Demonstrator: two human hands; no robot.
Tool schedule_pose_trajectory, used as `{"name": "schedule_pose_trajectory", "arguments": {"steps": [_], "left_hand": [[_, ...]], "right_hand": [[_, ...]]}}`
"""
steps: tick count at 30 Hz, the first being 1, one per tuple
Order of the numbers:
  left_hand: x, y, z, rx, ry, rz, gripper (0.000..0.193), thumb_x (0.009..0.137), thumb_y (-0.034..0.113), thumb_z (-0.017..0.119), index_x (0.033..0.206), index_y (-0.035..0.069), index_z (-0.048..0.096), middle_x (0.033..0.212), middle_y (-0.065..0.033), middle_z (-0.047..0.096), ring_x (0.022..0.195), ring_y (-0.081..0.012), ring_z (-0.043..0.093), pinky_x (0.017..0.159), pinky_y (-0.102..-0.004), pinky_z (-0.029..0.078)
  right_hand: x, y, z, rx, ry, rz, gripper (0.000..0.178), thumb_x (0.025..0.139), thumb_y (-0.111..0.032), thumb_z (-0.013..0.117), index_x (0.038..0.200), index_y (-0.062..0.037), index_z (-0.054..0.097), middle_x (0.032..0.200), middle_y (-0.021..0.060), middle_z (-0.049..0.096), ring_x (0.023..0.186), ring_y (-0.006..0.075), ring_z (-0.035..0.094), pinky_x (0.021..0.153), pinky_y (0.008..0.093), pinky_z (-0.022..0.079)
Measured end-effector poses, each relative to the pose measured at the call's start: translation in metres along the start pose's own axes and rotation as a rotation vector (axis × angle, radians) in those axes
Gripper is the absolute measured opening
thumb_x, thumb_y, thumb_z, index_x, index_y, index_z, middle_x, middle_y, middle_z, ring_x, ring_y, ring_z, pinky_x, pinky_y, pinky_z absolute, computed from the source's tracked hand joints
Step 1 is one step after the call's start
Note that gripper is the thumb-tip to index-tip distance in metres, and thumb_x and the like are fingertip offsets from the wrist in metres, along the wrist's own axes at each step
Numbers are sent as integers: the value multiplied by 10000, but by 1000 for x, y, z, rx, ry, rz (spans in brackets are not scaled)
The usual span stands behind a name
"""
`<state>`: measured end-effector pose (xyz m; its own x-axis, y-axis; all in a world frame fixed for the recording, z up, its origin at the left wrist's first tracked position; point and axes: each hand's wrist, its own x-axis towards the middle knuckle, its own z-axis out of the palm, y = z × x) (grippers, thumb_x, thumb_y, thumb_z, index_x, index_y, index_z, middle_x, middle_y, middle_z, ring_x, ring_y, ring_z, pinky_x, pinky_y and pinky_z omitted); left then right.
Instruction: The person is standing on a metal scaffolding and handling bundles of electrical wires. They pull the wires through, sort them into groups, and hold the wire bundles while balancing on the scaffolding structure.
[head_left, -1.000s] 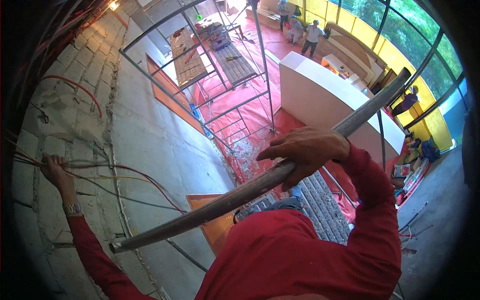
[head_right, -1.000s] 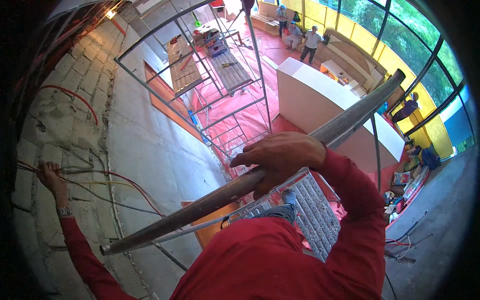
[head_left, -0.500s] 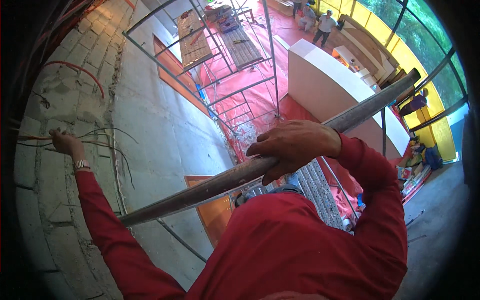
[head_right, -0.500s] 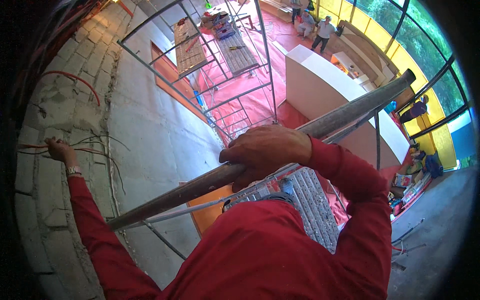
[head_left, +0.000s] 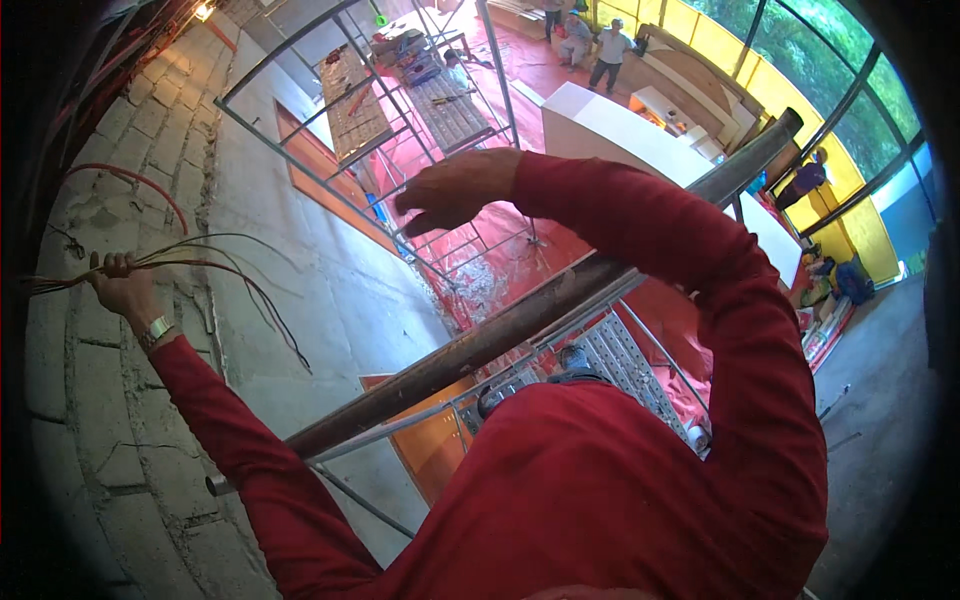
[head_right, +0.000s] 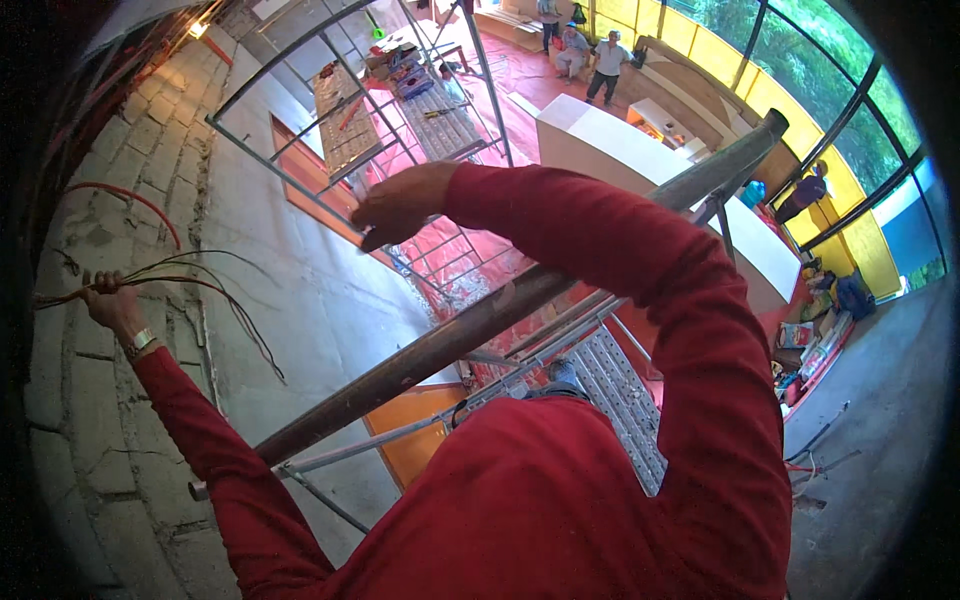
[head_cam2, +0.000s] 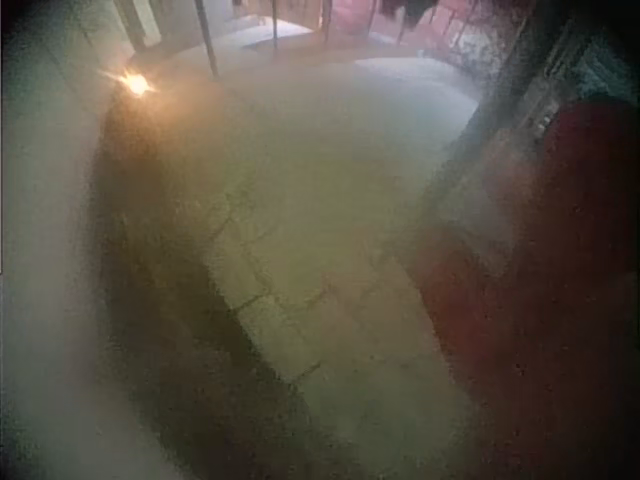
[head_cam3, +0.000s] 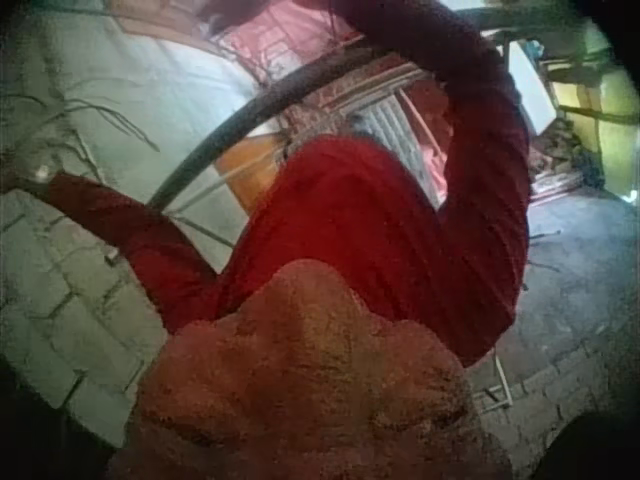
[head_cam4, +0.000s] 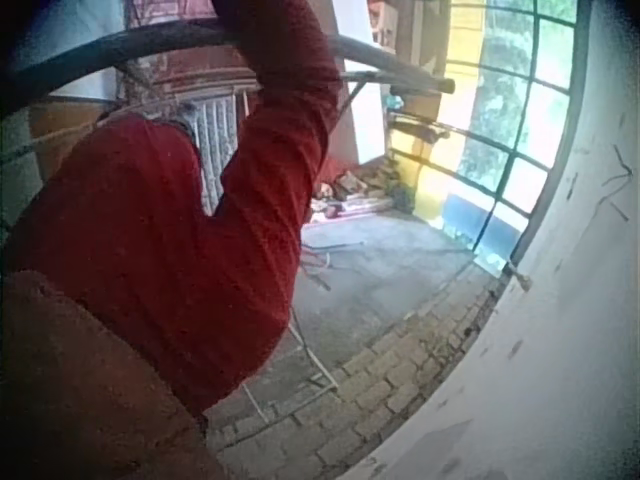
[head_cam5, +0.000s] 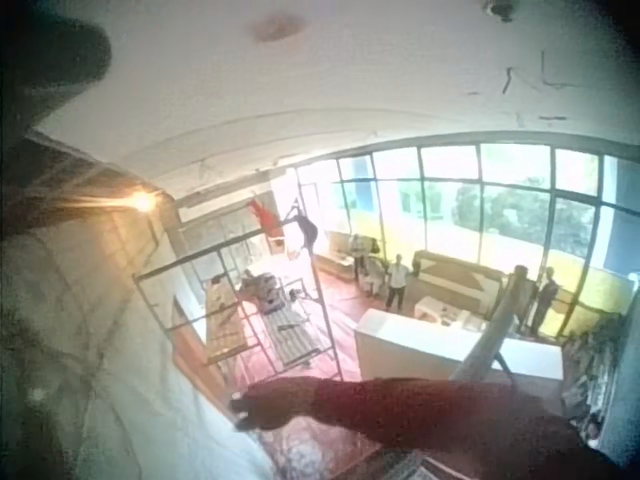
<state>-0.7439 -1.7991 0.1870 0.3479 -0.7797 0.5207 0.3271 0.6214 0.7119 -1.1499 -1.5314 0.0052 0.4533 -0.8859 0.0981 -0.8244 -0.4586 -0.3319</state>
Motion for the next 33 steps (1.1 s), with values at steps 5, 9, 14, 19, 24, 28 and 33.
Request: {"name": "schedule_pose_trajectory", "arguments": {"steps": [5,9,14,19,24,28,33], "left_hand": [[34,-2,-18,-174,-183,-52,152,1087,135,437,971,37,454,777,-24,331,649,-160,288,605,-363,308],[4,15,-1,-19,-151,59,169,1054,72,409,895,65,351,749,-22,313,619,-145,273,593,-337,298],[2,6,12,-121,-15,42,215,1076,165,447,883,102,377,686,-3,322,586,-142,245,578,-348,283],[-23,12,29,-233,18,-20,373,1116,337,449,824,109,408,646,-2,317,553,-139,262,555,-323,259],[-17,29,22,-103,32,87,378,1115,344,446,832,94,427,665,-3,325,569,-130,264,556,-316,262],[-21,8,30,-108,-7,105,376,1111,344,450,840,85,422,686,-1,349,572,-126,266,552,-330,271],[-19,21,21,66,103,118,391,1121,376,433,1097,-4,524,922,-87,525,744,-162,488,731,-346,458]], "right_hand": [[-22,61,25,-382,-517,214,479,931,-522,693,1168,-106,671,982,166,727,902,322,729,789,450,568],[-40,62,4,166,-561,564,458,927,-491,709,1200,-124,679,961,100,731,784,239,731,688,414,571],[-32,82,-5,163,-407,634,562,976,-495,668,1392,-127,583,980,87,718,733,214,712,672,394,575],[-46,89,-8,250,-476,699,516,981,-519,653,1367,-179,601,1010,62,724,796,191,723,681,363,555],[-49,76,-27,188,-409,800,532,987,-520,636,1409,-201,583,1050,53,729,835,197,736,717,354,560],[-70,86,-18,199,-390,921,519,996,-500,621,1428,-218,568,1108,50,722,864,194,741,736,363,571],[-70,77,-25,197,-409,934,533,988,-492,641,1430,-204,565,1126,59,725,883,196,742,740,380,570]]}}
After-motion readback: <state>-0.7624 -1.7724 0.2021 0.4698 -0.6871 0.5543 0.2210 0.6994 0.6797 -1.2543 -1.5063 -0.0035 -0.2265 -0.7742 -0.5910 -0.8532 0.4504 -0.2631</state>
